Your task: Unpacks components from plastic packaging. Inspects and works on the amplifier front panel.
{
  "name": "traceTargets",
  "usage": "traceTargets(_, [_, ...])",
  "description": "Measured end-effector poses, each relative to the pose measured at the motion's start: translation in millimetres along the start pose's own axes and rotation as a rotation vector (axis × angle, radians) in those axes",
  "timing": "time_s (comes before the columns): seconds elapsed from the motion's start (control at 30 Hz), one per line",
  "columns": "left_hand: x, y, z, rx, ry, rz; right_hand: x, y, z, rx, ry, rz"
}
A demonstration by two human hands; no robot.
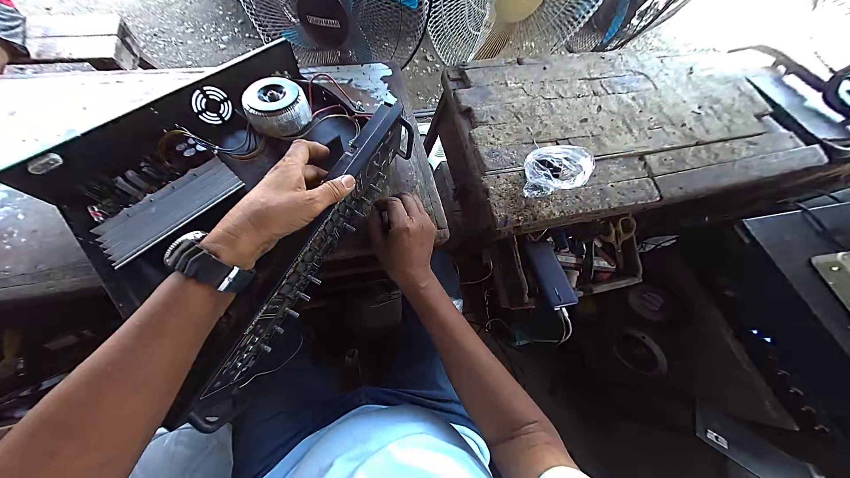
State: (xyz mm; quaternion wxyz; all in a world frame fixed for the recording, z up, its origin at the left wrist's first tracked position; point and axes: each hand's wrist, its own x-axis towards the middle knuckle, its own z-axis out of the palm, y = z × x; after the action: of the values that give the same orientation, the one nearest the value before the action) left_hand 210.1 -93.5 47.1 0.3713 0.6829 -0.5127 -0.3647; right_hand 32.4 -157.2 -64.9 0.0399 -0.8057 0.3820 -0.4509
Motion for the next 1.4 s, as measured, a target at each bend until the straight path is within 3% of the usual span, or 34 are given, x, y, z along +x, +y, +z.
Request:
traceTargets(0.37, [-0.7,2.9,-1.6,-0.104,-0.123,-0.064,-8.0,10.0,5.3,0.094,0.093,-0.112])
traceTargets(1.0, [-2.0,-0.1,-1.6,-0.162,-0.134,-0.049,5.5,6.3,-6.8,0.222,-0.034,0.125])
traceTargets(1.4, [-0.6,-1.2,-1.0,-0.179,-0.130,-0.040,3.3,8.8,-4.1,0.214,-0.017,0.055])
